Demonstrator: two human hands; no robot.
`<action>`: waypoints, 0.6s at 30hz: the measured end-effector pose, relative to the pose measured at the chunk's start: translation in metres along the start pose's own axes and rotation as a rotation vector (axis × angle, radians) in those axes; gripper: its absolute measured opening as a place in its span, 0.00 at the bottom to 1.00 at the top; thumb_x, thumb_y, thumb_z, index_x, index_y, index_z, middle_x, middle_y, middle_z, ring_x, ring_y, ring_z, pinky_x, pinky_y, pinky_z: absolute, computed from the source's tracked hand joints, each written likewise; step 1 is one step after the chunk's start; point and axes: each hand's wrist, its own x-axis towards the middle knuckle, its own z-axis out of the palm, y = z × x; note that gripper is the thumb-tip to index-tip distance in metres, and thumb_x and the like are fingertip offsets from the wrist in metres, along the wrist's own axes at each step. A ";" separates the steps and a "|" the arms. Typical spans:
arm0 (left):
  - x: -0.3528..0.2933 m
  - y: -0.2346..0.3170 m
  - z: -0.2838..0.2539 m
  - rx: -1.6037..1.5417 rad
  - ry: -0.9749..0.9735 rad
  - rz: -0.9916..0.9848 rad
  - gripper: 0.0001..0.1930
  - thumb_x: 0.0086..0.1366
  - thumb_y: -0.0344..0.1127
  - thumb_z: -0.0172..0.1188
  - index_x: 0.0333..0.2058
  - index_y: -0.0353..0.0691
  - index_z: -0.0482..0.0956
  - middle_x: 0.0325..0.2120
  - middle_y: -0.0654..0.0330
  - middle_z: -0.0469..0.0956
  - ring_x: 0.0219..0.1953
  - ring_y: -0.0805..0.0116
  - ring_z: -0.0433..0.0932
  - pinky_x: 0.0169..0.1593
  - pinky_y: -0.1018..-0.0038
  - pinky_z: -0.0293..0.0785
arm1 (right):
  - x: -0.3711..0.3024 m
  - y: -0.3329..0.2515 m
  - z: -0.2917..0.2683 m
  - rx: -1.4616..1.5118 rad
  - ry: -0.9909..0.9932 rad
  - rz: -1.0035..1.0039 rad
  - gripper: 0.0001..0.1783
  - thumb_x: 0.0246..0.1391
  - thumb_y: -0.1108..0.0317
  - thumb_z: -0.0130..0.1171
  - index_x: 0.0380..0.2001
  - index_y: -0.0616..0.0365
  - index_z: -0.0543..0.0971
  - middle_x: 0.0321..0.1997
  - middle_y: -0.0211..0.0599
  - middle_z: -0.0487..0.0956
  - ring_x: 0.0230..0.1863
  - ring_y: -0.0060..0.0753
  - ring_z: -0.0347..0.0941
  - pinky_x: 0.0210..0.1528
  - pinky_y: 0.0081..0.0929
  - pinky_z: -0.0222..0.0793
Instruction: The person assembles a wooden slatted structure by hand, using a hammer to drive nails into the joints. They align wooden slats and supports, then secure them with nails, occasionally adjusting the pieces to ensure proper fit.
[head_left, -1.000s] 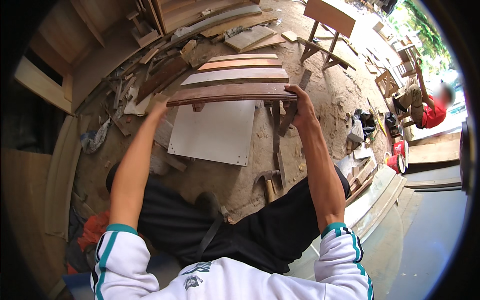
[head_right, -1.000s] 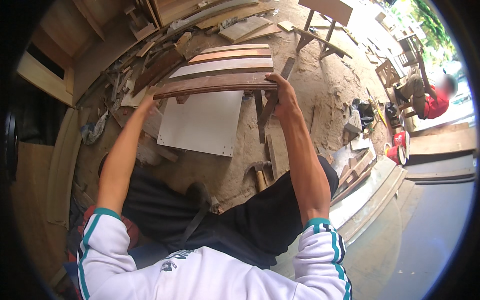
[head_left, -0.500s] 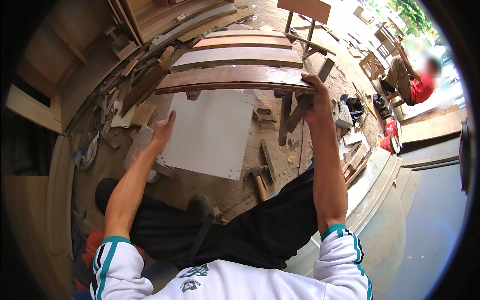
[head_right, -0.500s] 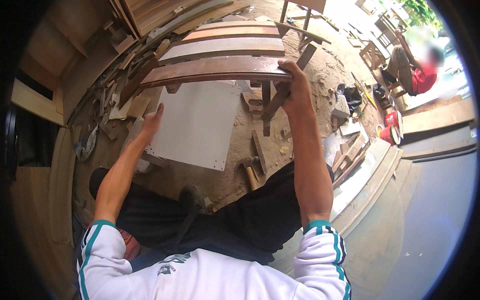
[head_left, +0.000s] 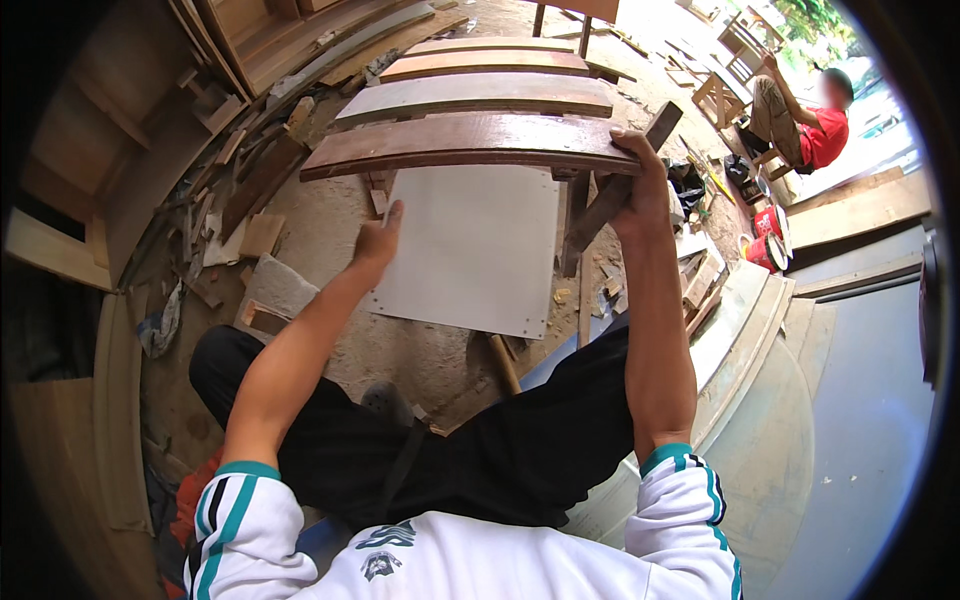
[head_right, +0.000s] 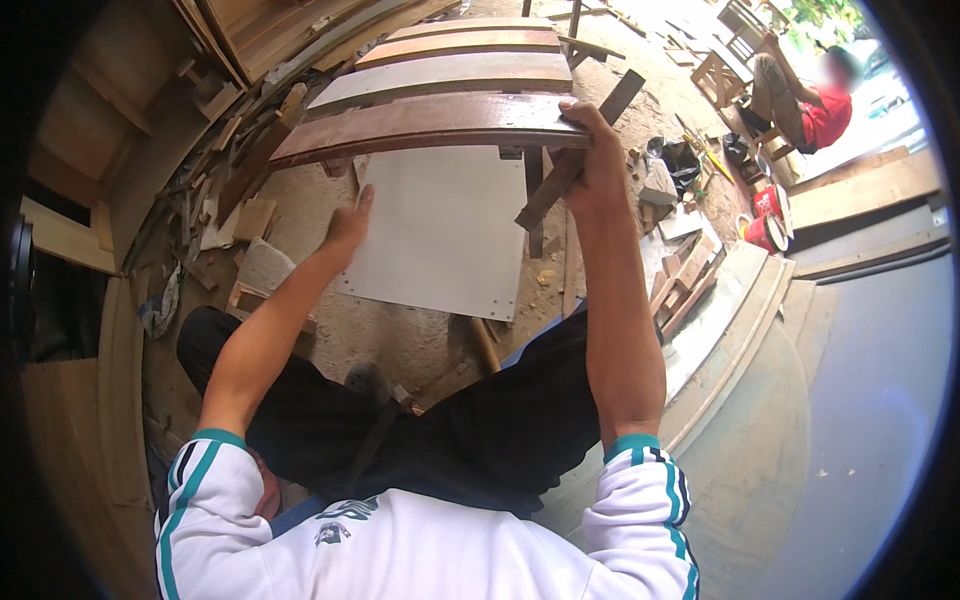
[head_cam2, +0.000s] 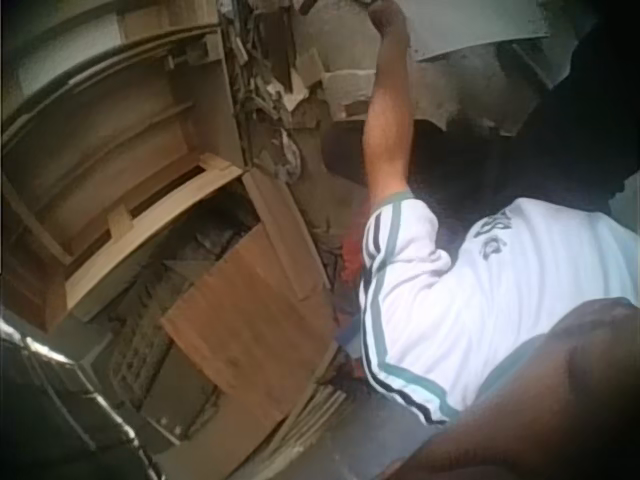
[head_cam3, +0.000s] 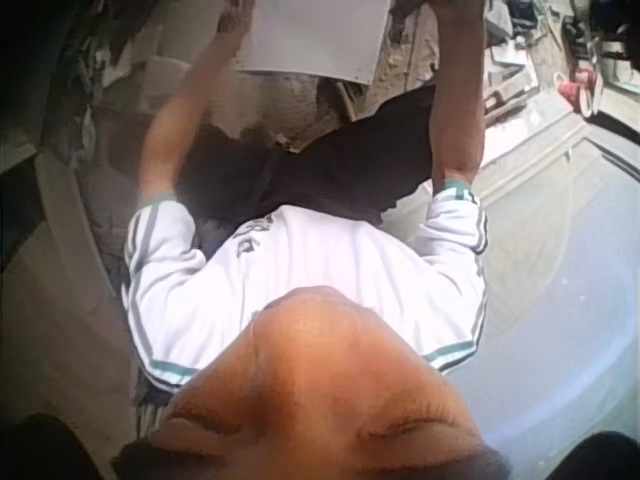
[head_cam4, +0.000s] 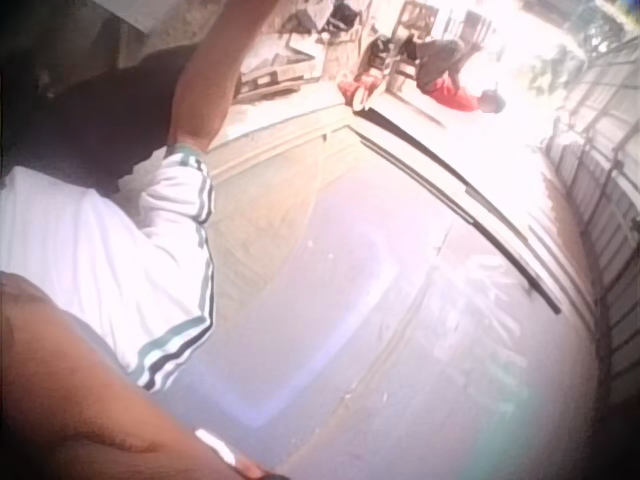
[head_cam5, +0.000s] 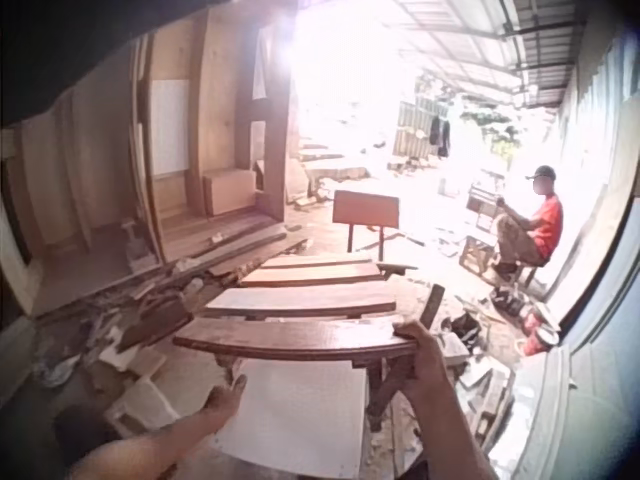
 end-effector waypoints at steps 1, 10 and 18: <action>0.005 -0.008 -0.007 -0.015 0.003 -0.020 0.43 0.65 0.71 0.49 0.34 0.22 0.79 0.28 0.47 0.79 0.31 0.60 0.78 0.38 0.60 0.73 | 0.001 0.001 -0.004 -0.006 -0.008 0.004 0.06 0.52 0.68 0.63 0.31 0.56 0.77 0.26 0.28 0.76 0.24 0.21 0.72 0.28 0.18 0.68; 0.020 -0.076 -0.043 -0.188 0.023 -0.090 0.44 0.65 0.71 0.51 0.40 0.20 0.79 0.35 0.47 0.82 0.37 0.58 0.81 0.40 0.63 0.75 | 0.009 0.010 0.000 -0.053 0.023 0.057 0.05 0.51 0.68 0.64 0.27 0.55 0.77 0.23 0.28 0.76 0.21 0.21 0.70 0.25 0.19 0.67; 0.072 -0.051 0.015 -0.201 0.006 -0.067 0.42 0.65 0.69 0.52 0.45 0.23 0.78 0.39 0.45 0.81 0.41 0.55 0.81 0.45 0.61 0.75 | 0.011 0.018 0.011 -0.009 -0.025 0.047 0.06 0.51 0.66 0.64 0.28 0.55 0.78 0.23 0.27 0.76 0.22 0.21 0.72 0.26 0.18 0.68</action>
